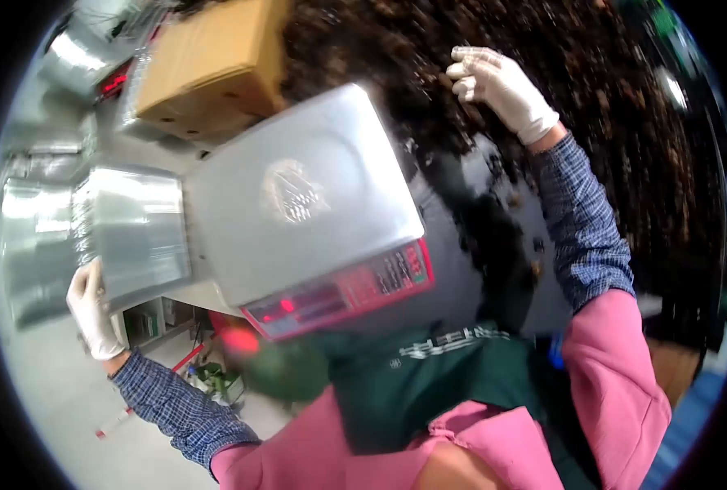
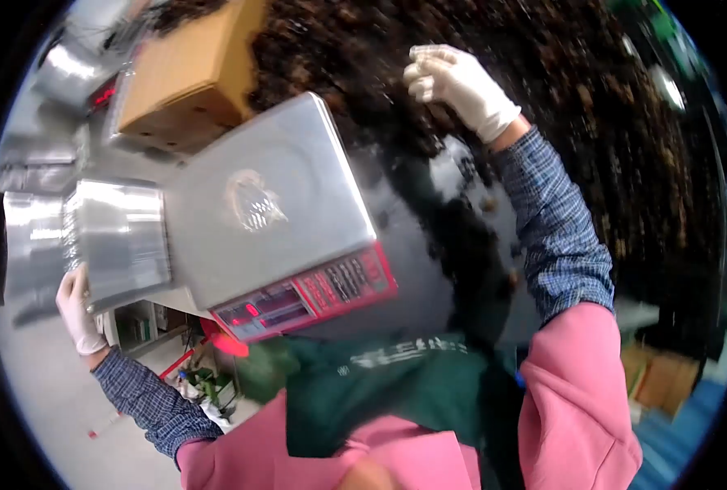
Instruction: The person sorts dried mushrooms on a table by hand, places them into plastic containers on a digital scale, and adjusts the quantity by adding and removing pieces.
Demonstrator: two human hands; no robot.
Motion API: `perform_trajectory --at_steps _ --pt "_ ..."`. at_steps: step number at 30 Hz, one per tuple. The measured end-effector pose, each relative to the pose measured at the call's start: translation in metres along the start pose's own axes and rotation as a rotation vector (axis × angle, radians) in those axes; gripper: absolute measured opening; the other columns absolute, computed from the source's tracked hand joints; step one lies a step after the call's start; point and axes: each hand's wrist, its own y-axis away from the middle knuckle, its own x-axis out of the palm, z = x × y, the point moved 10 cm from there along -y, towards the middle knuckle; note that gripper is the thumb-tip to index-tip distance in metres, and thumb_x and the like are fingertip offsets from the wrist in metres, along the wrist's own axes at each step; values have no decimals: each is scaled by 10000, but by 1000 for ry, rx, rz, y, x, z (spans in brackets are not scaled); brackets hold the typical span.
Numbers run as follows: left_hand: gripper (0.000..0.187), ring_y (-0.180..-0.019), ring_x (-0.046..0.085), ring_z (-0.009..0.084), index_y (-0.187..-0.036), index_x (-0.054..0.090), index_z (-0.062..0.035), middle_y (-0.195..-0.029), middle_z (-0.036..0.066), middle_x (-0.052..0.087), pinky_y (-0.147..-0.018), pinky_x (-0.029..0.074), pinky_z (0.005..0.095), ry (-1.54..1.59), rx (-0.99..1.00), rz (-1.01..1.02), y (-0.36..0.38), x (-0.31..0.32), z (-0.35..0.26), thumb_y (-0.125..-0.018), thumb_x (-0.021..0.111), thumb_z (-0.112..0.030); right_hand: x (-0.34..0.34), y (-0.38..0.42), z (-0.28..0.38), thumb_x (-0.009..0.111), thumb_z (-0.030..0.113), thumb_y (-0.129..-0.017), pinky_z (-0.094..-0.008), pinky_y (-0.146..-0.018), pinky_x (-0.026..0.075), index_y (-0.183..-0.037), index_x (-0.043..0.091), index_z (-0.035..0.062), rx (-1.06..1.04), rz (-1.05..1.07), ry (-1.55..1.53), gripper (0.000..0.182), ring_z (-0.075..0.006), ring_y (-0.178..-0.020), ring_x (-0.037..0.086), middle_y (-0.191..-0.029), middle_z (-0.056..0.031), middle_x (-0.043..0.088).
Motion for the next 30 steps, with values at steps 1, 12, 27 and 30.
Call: perform_trajectory --at_steps 1,12,27,30 --pt "192 -704 378 42 -894 716 -20 -765 -78 494 -629 289 223 48 -21 55 -7 -1 12 -1004 684 -174 -31 33 -7 584 203 -1067 -311 -868 590 -1425 526 -32 -25 -37 -18 432 -173 -938 696 -1179 -130 704" --pt "143 -963 684 244 -1129 684 4 -1064 144 704 -880 555 347 -612 913 -344 112 112 -151 -1019 662 -83 -149 359 -91 606 218 -1062 -239 -789 536 -1335 644 22 160 -831 154 338 -97 -844 668 -1080 -69 741" --pt "459 -1206 634 307 -1348 653 -32 -1319 158 661 -1058 483 395 -29 914 704 331 327 -267 -907 763 -98 -65 378 -130 719 169 -936 -304 -722 538 -1232 692 47 194 -760 607 321 -174 -772 641 -992 -104 683" --pt "574 -1285 593 326 -1433 571 -30 -1395 172 611 -1107 453 409 121 922 733 360 389 -255 -901 771 -107 -43 360 -128 688 141 -941 -321 -744 537 -1249 703 73 218 -586 541 316 -211 -781 624 -1052 -108 677"
